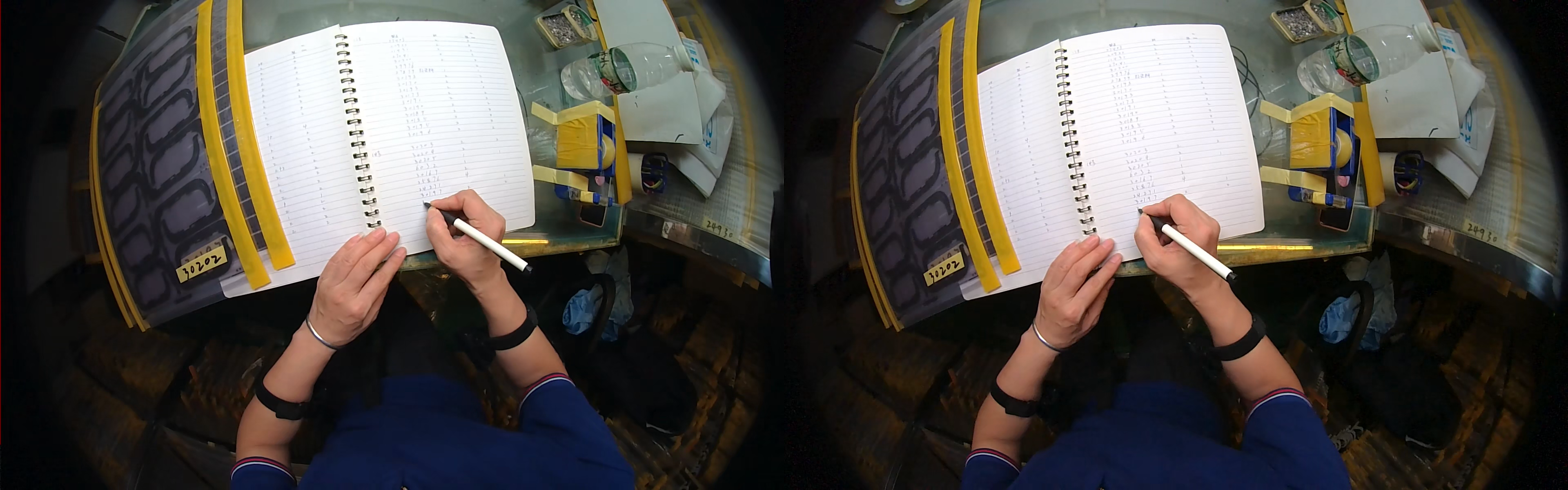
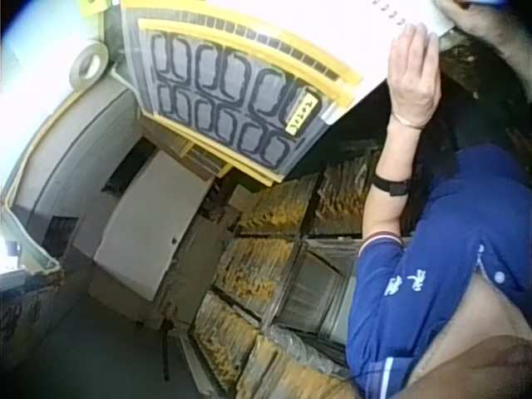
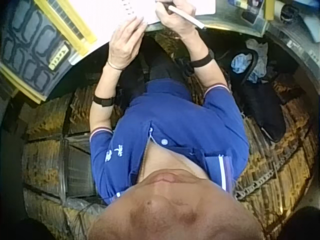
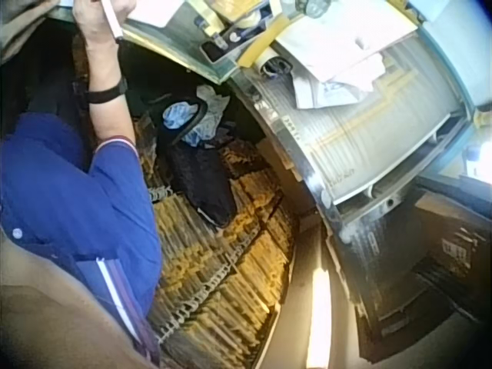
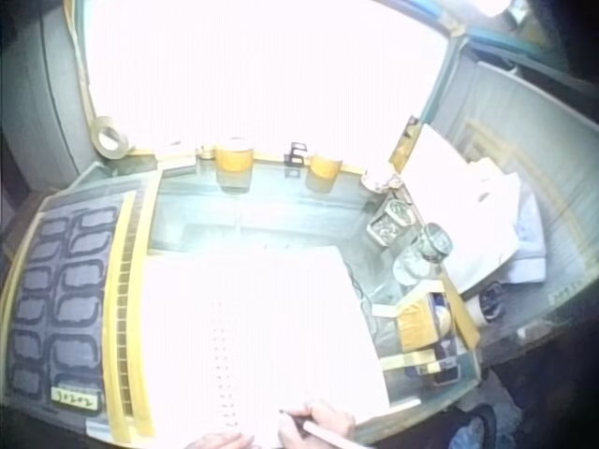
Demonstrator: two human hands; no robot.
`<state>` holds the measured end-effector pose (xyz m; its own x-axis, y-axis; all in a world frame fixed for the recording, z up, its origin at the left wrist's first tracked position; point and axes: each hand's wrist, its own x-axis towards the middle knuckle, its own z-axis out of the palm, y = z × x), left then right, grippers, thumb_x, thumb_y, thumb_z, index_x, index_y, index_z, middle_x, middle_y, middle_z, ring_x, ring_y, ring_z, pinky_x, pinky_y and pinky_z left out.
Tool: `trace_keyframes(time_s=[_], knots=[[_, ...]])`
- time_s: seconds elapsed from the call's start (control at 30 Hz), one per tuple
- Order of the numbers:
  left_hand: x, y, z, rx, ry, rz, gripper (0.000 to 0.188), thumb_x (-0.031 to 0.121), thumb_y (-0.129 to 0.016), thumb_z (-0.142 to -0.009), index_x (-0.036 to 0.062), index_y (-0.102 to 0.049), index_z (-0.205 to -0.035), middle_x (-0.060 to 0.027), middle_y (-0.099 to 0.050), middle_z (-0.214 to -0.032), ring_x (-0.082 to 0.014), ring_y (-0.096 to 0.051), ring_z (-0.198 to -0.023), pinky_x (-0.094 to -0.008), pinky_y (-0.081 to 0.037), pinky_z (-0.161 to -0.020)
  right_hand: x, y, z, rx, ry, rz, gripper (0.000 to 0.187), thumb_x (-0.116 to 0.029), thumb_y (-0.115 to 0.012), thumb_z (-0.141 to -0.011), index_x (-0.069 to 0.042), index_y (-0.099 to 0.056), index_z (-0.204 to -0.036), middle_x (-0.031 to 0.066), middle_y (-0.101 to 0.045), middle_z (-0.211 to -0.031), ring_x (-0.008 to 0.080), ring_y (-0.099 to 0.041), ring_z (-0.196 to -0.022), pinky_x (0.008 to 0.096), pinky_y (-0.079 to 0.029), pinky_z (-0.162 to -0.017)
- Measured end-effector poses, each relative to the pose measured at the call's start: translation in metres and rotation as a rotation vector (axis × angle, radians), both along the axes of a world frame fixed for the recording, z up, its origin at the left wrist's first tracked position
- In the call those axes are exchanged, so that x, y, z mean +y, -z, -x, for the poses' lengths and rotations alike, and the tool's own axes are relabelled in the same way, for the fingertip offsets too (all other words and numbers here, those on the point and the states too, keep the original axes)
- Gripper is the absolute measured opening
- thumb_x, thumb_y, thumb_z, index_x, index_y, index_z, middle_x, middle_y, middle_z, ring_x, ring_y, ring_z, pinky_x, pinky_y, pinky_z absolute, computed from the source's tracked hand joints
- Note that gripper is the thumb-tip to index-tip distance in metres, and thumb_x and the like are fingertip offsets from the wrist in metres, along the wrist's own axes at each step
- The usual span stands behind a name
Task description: Inspecting and organizing large sheets of material on a light box workstation and recording identification codes in a notebook.
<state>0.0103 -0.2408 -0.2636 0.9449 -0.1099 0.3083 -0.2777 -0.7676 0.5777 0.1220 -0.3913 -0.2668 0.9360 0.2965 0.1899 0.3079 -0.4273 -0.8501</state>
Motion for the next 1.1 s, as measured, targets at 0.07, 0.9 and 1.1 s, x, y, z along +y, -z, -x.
trace_keyframes(time_s=[0.07,0.9,1.1], knots=[[0.000,0.001,0.001,-0.005,-0.003,-0.004,0.038,-0.001,-0.066,-0.071,0.0038,-0.063,-0.108,-0.0101,-0.057,-0.117,-0.0264,-0.052,-0.112,-0.0383,-0.042,-0.094,0.001,-0.001,0.001,0.006,0.005,0.001,0.008,0.000,-0.065,-0.068,0.000,-0.058,-0.072,0.0083,-0.057,-0.057,0.0138,-0.055,-0.046,0.0239,-0.044,-0.045],[0.003,0.004,0.001,-0.019,0.004,0.000,0.036,-0.001,-0.065,-0.071,0.0029,-0.063,-0.106,-0.0104,-0.058,-0.114,-0.0272,-0.055,-0.108,-0.0383,-0.045,-0.090,-0.012,0.010,0.002,0.302,0.125,-0.174,0.004,-0.001,-0.063,-0.076,-0.002,-0.059,-0.076,-0.0003,-0.055,-0.060,0.0023,-0.046,-0.050,0.0180,-0.036,-0.045],[0.002,-0.001,-0.001,-0.015,0.004,0.008,0.035,-0.001,-0.065,-0.071,0.0035,-0.063,-0.106,-0.0101,-0.058,-0.115,-0.0264,-0.053,-0.110,-0.0375,-0.044,-0.092,-0.009,0.001,0.000,0.324,0.085,-0.158,0.008,-0.002,-0.065,-0.073,0.002,-0.060,-0.077,0.0028,-0.059,-0.058,0.0043,-0.051,-0.048,0.0175,-0.041,-0.046]])
